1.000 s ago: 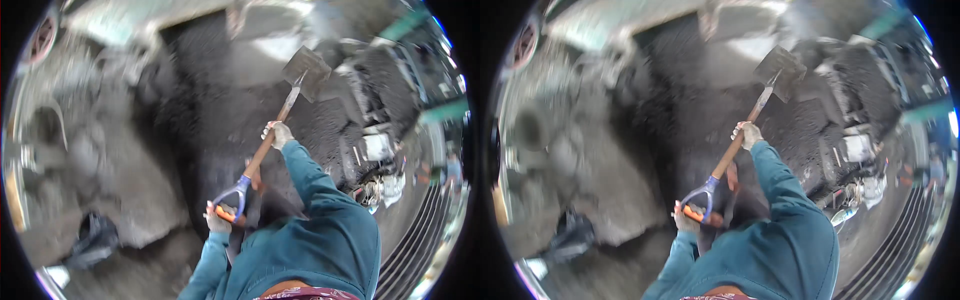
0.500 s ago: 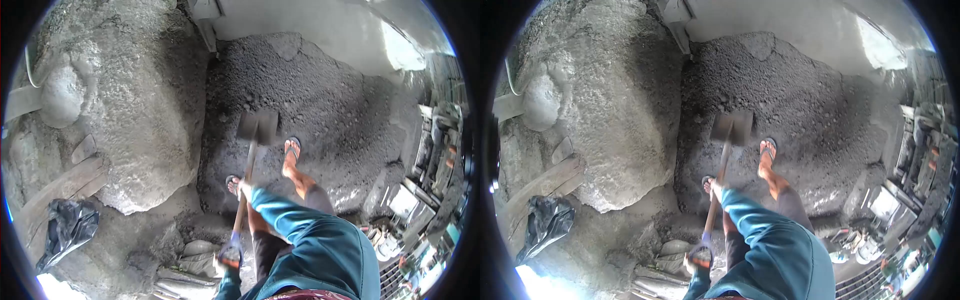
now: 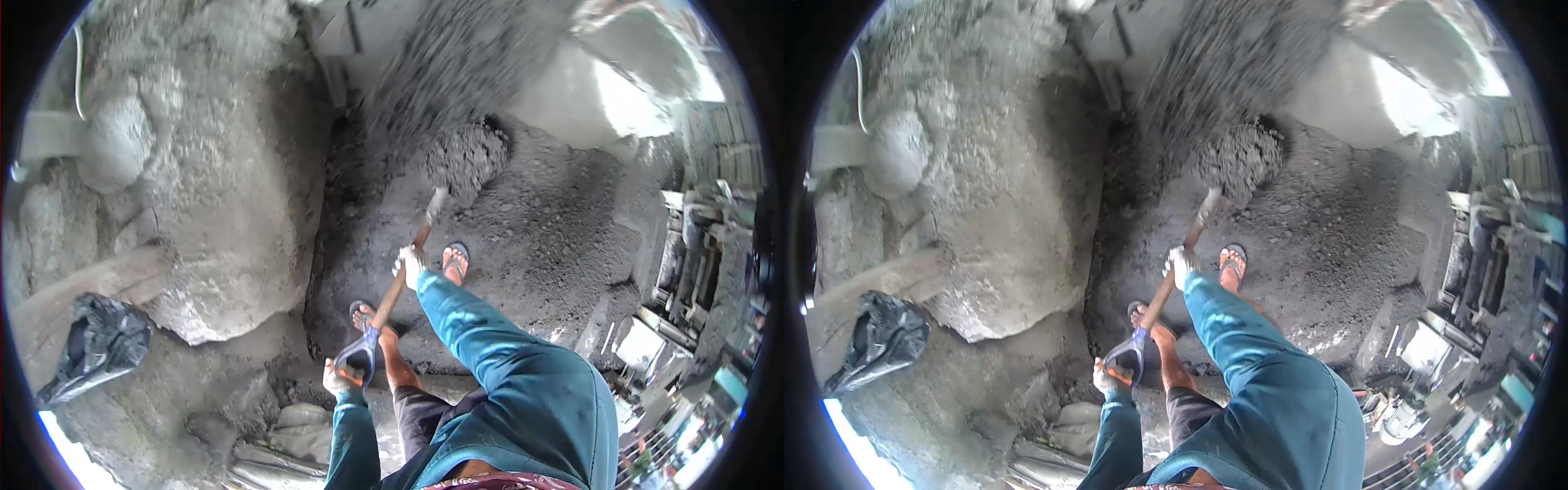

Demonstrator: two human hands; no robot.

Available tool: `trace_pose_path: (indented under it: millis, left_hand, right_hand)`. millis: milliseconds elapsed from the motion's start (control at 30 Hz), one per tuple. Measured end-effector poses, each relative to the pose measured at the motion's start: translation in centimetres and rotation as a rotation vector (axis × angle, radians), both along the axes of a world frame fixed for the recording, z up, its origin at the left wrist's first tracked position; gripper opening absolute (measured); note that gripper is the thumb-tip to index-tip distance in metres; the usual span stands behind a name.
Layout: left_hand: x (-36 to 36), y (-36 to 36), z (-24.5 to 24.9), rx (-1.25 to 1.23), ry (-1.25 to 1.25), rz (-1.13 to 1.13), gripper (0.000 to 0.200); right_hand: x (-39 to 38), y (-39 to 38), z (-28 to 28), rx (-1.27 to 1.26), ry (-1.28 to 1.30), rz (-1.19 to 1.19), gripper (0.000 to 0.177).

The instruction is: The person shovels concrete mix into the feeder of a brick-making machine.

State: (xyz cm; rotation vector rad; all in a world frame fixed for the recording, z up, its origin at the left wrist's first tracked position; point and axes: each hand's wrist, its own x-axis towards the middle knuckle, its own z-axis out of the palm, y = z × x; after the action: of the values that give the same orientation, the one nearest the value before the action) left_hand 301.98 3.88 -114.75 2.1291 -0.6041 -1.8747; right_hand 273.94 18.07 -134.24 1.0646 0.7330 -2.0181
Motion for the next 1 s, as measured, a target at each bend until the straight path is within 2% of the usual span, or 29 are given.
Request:
trace_pose_path:
  millis: [67,133,200,233,267,300,333,400,433,467,500,533,600,633,667,700,733,767,800,833,867,900,933,967,1000]
  left_hand:
    - [2.6,-0.3,0.1,0.095,0.116,-0.051,0.05]
    - [1.4,1.0,4.1,0.103,0.06,-0.193,0.054]
    - [-0.2,1.2,6.4,0.261,0.205,-0.202,0.057]
    - [-2.5,1.9,7.5,0.282,0.164,-0.293,0.059]
    - [-4.7,2.7,8.7,0.296,0.121,-0.389,0.06]
    - [-7.5,3.9,9.7,0.318,0.132,-0.463,0.06]
    - [-9.9,4.5,9.7,0.42,0.306,-0.538,0.06]
    - [-16.2,7.4,9.4,0.291,0.273,-0.637,0.057]
    - [-20.9,9.8,13.7,0.292,0.299,-0.719,0.059]
    - [-25.2,13.0,18.1,0.103,0.334,-0.779,0.057]
    - [-28.9,14.6,20.1,-0.001,0.48,-0.877,0.057]
    - [-32.6,18.2,26.1,-0.082,0.558,-0.885,0.05]
    - [-39.4,21.3,28.1,-0.514,1.197,-1.087,0.034]
    - [-40.8,24.4,34.2,-0.405,1.272,-1.131,0.036]
    - [-42.4,27.1,37.5,-0.671,1.583,-1.202,0.035]
    - [-43.9,29.8,39.0,-0.679,1.574,-1.196,0.038]
    - [-44.4,33.1,43.4,-1.053,1.658,-1.21,0.039]
    - [-45.1,35.2,46.4,-1.325,1.886,-1.278,0.036]
    - [-44.2,37.5,49.9,-1.619,1.978,-1.3,0.035]
    - [-42.8,38.8,53.1,-1.749,1.988,-1.64,0.038]
    - [-41.8,40.7,53.9,-1.708,2.173,-1.837,0.042]
    - [-41.0,42.2,52.5,-1.641,2.415,-1.801,0.042]
    - [-40.2,43.8,50.6,-1.39,2.621,-1.627,0.043]
    - [-39.5,44.9,48.8,-1.169,2.625,-1.624,0.041]
    - [-38.8,45.8,46.7,-0.956,2.615,-1.623,0.039]
  right_hand:
    - [0.8,3.0,5.1,0.145,0.012,-0.034,0.015]
    - [1.6,7.2,9.1,0.077,-0.008,-0.138,0.012]
    - [0.5,11.0,15.5,0.223,0.039,-0.25,0.011]
    - [-1.3,13.1,20.4,0.345,0.007,-0.282,0.018]
    - [-2.1,15.6,21.5,0.36,-0.048,-0.365,0.021]
    - [-3.4,17.9,24.6,0.398,0.014,-0.433,0.021]
    - [-4.9,20.8,28.6,0.44,0.074,-0.506,0.02]
    - [-8.4,26.1,35.6,0.441,0.242,-0.658,0.017]
    - [-10.6,28.6,39.8,0.476,0.302,-0.693,0.015]
    - [-12.5,31.9,42.3,0.391,0.381,-0.718,0.013]
    - [-14.5,34.4,45.9,0.393,0.471,-0.793,0.012]
    - [-16.2,37.5,48.8,0.377,0.59,-0.781,0.014]
    - [-19.0,43.1,55.2,0.164,0.873,-0.919,0.01]
    - [-20.2,46.1,57.8,0.18,0.944,-0.979,0.005]
    - [-21.9,49.6,58.7,0.28,1.032,-1.05,0.006]
    - [-20.9,51.3,62.9,0.205,1.128,-1.039,0.007]
    - [-20.1,52.6,65.7,0.265,1.036,-1.185,0.007]
    - [-19.1,54.7,66.8,0.299,1.179,-1.178,0.014]
    - [-17.4,55.9,67.8,0.199,1.178,-1.23,0.016]
    - [-14.9,55.8,67.7,0.228,1.146,-1.243,0.015]
    - [-12.1,55.4,67.3,0.262,1.111,-1.258,0.015]
    - [-8.0,53.8,66.6,0.383,1.085,-1.142,0.01]
    - [-4.2,52.3,65.5,0.541,1.084,-0.999,0.01]
    - [-0.6,49.4,65.2,0.638,1.048,-1.06,0.018]
    - [3.5,47.8,64.3,0.61,0.916,-1.047,0.032]
